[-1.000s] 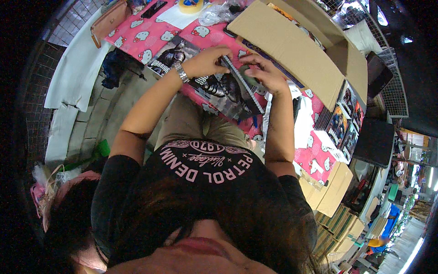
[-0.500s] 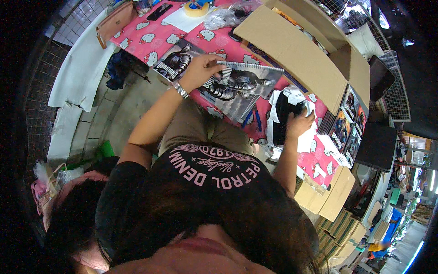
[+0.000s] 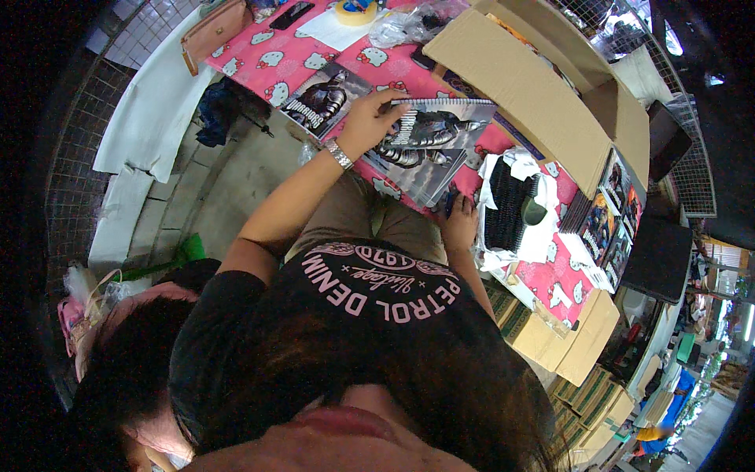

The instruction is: The person takes spiral notebooks out of a cardboard box and puts them back into the box on a table.

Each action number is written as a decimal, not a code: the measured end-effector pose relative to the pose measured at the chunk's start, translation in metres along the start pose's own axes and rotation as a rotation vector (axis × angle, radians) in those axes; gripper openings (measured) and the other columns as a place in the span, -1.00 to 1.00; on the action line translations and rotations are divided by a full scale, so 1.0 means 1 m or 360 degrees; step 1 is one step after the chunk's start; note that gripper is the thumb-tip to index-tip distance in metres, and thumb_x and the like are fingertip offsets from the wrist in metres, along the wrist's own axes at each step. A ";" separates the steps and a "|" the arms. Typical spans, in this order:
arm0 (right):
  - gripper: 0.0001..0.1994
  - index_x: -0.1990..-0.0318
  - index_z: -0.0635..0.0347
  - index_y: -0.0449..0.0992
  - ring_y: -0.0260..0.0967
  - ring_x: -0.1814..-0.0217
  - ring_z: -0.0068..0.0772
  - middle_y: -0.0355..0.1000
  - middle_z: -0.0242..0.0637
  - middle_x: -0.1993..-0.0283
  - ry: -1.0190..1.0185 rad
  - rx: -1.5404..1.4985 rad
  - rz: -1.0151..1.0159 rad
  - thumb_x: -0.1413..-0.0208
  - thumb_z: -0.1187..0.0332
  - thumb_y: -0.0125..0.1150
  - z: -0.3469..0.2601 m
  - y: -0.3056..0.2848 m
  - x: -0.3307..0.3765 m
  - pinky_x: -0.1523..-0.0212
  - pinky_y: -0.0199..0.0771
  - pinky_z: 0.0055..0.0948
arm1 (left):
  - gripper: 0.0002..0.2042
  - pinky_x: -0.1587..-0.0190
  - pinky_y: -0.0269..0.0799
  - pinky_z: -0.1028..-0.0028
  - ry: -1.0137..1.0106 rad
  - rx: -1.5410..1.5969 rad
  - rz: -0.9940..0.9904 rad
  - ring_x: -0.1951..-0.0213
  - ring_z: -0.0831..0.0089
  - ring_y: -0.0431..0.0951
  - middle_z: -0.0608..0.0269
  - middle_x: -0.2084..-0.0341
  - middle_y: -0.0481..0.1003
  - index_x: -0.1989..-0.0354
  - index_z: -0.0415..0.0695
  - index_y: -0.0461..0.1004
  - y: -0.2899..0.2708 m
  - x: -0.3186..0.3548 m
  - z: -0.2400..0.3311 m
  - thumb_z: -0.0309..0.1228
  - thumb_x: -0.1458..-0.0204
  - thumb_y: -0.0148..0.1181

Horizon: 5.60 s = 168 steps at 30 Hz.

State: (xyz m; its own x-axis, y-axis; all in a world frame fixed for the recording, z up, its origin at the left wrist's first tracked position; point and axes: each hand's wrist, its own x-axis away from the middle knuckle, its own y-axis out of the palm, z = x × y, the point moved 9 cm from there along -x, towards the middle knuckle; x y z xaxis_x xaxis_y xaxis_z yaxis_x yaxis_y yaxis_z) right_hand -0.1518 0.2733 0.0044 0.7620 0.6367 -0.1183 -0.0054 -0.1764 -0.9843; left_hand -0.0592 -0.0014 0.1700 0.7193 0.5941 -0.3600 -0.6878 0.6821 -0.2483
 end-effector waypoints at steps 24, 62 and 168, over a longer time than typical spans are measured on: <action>-0.55 -0.12 0.32 0.38 0.46 0.07 -0.26 0.44 -0.08 -0.03 0.0007 -0.2417 -0.0743 -0.03 0.43 0.16 -0.142 -0.129 -0.058 0.05 0.44 -0.36 | -0.76 0.42 0.45 0.54 0.0202 -0.0046 0.0163 0.50 0.53 0.56 0.16 0.50 0.57 0.17 -0.20 0.59 -0.004 0.015 -0.004 -0.57 0.05 0.20; -0.68 0.10 0.17 0.50 0.49 0.17 0.02 0.47 -0.01 0.16 0.0398 0.0222 -0.0035 -0.01 0.24 0.23 0.101 -0.036 -0.083 0.14 0.50 -0.10 | -0.34 -0.23 0.24 0.18 -0.0564 -0.1569 -0.0511 -0.25 0.04 0.24 0.06 -0.31 0.12 -0.32 0.21 0.16 -0.152 -0.038 -0.284 -0.02 -0.01 0.20; -0.68 -0.01 0.17 0.46 0.39 0.41 -0.26 0.39 -0.13 0.27 -0.0266 -0.1100 0.0448 -0.05 0.48 0.20 -0.027 -0.211 -0.043 0.33 0.40 -0.43 | -0.61 -0.15 0.13 0.23 0.1166 -0.0934 -0.0751 -0.02 0.34 0.41 0.31 0.11 0.47 -0.01 0.06 0.38 0.133 0.024 0.078 -0.37 0.07 0.18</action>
State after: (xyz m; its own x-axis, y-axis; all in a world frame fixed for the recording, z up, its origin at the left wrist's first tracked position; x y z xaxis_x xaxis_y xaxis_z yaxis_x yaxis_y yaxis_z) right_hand -0.1660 0.2628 0.2211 0.6835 0.5935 -0.4249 0.2633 -0.7434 -0.6148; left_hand -0.1255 0.1368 0.1987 0.8261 -0.2153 -0.5207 -0.4336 0.3473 -0.8315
